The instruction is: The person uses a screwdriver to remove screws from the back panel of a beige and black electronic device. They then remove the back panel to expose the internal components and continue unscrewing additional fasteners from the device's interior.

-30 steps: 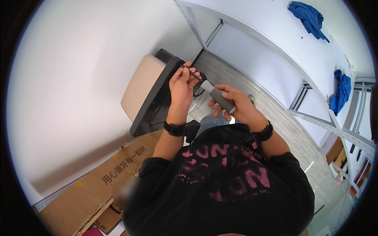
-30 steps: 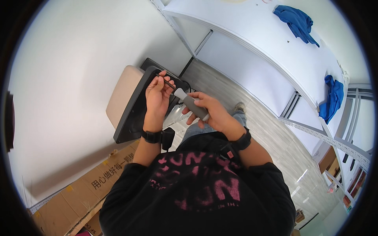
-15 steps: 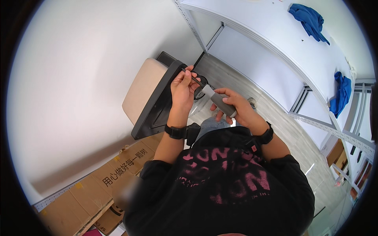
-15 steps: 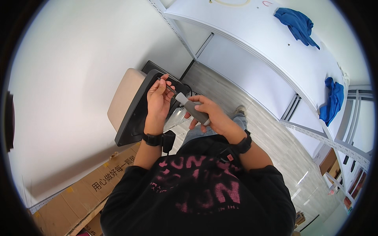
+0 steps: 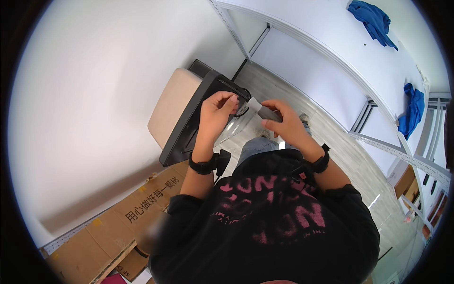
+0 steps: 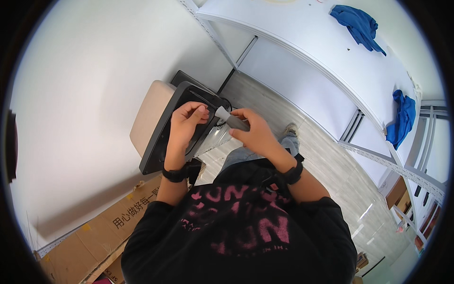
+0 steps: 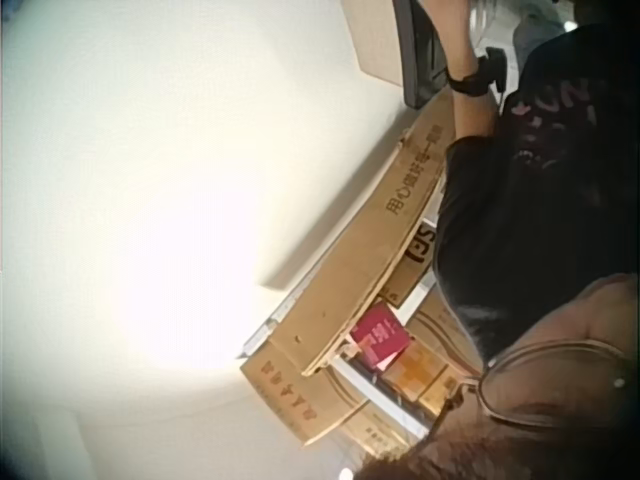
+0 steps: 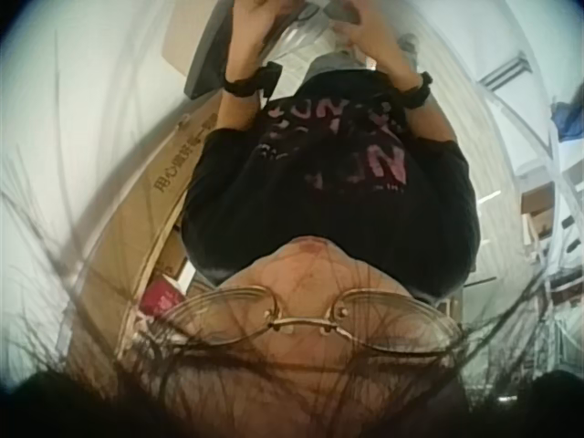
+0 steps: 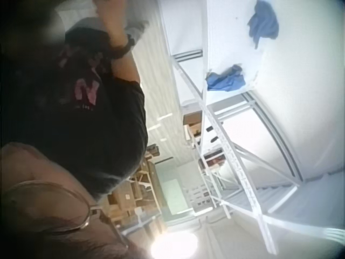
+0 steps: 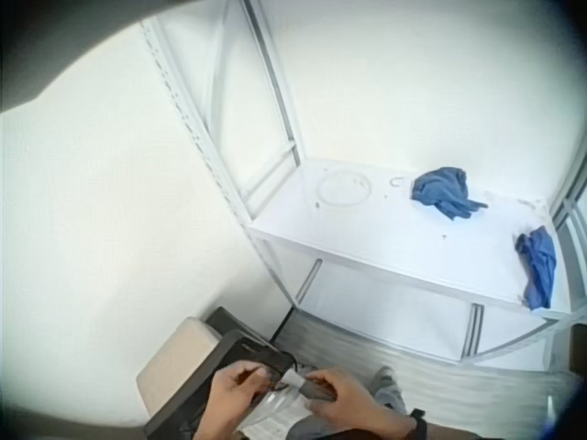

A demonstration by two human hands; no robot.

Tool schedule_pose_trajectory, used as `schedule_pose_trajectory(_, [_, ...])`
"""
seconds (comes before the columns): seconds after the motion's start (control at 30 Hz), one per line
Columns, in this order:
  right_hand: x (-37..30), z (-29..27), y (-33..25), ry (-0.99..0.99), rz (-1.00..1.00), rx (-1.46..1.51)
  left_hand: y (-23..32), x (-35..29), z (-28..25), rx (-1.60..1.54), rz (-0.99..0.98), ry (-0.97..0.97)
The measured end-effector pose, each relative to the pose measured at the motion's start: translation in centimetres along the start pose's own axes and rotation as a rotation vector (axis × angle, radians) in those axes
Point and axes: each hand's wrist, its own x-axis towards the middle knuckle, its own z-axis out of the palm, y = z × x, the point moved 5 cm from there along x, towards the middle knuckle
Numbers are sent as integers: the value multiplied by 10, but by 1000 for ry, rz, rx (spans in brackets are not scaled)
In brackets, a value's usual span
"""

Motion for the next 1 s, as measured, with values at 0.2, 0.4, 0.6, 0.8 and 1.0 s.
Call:
schedule_pose_trajectory(0.2, [6,5,14,-80,82,297,32,-2,-17,213,210,314])
schedule_pose_trajectory(0.4, [0,1,-3,-32,55,124,32,2,-11,597,55,305])
schedule_pose_trajectory(0.6, [11,3,12,-189,223,449,28,4,-11,685,296,366])
schedule_pose_trajectory(0.8, [8,9,7,-63,85,134,29,5,-10,666,290,361])
schedule_pose_trajectory(1.0, [3,5,-9,80,-107,-270,29,5,-8,583,235,333])
